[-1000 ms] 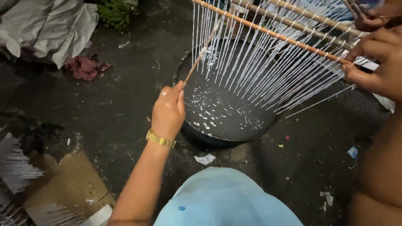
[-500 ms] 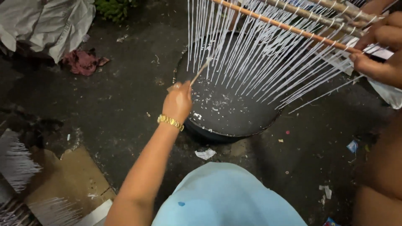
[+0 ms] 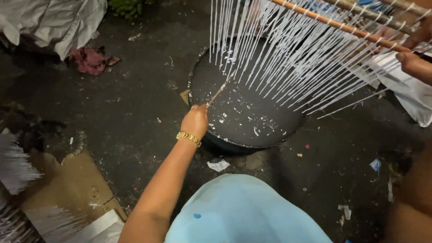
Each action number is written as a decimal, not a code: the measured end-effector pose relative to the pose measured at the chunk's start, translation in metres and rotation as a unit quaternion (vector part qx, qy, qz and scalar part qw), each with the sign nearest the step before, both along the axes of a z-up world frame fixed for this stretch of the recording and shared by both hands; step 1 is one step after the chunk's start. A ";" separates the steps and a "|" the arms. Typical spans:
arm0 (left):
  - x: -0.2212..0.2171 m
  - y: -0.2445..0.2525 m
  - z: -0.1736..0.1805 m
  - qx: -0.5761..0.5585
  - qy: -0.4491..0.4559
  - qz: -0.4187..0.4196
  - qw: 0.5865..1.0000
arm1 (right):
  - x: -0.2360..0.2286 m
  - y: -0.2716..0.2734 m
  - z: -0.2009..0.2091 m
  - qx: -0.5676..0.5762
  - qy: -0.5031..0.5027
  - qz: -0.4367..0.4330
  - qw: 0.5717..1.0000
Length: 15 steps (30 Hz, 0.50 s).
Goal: The person repeatedly dips bundles of thin sticks into a bucket of white liquid and then places them on a drying rack. The process is repeated several times with different bundles.
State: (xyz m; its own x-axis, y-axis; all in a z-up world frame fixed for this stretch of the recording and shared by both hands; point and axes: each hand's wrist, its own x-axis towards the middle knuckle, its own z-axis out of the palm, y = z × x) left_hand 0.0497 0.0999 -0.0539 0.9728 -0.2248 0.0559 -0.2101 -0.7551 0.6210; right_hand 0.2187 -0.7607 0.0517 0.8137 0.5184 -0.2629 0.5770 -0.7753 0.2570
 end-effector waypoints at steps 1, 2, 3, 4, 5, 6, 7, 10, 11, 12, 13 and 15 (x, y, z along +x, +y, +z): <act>-0.001 0.002 -0.008 -0.005 0.003 0.002 1.000 | 0.038 -0.032 -0.001 -0.171 0.145 0.018 0.974; -0.008 0.007 -0.008 -0.005 0.004 0.003 1.000 | -0.021 0.010 -0.033 -0.171 0.146 0.019 0.974; -0.015 0.012 -0.008 0.022 0.026 0.001 0.999 | -0.052 0.042 -0.031 0.072 0.061 -0.085 0.992; -0.022 0.017 -0.008 0.051 0.049 -0.003 0.998 | -0.079 0.070 -0.021 0.309 -0.030 -0.179 0.933; -0.028 0.030 -0.024 0.051 0.050 -0.003 0.997 | -0.082 0.093 0.017 0.309 -0.029 -0.180 0.933; -0.032 0.044 -0.040 0.099 0.045 -0.016 0.994 | -0.086 0.115 0.055 0.103 -0.065 -0.140 0.983; -0.037 0.057 -0.056 0.147 0.040 -0.030 0.988 | -0.090 0.137 0.093 -0.107 -0.098 -0.093 0.985; -0.060 0.124 -0.109 0.122 0.026 -0.031 0.992 | -0.214 0.301 0.183 0.126 -0.202 -0.050 0.970; -0.073 0.140 -0.115 0.123 0.027 -0.033 0.992 | -0.215 0.309 0.182 0.127 -0.201 -0.052 0.970; -0.086 0.158 -0.121 0.138 0.051 0.019 0.989 | -0.215 0.317 0.180 0.149 -0.203 -0.009 0.968; -0.100 0.177 -0.127 0.152 0.075 0.072 0.983 | -0.215 0.326 0.179 0.171 -0.205 0.032 0.963; -0.134 0.214 -0.158 0.138 0.109 0.136 0.975 | -0.225 0.348 0.172 0.213 -0.199 0.005 0.957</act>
State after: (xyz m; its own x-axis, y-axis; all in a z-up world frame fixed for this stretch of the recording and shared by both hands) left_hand -0.0843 0.3142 -0.2123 0.9804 0.0660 -0.1857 0.1359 -0.9088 0.3944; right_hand -0.0065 -0.4127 0.2234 0.7997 0.5182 0.3032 0.5076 -0.8533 0.1196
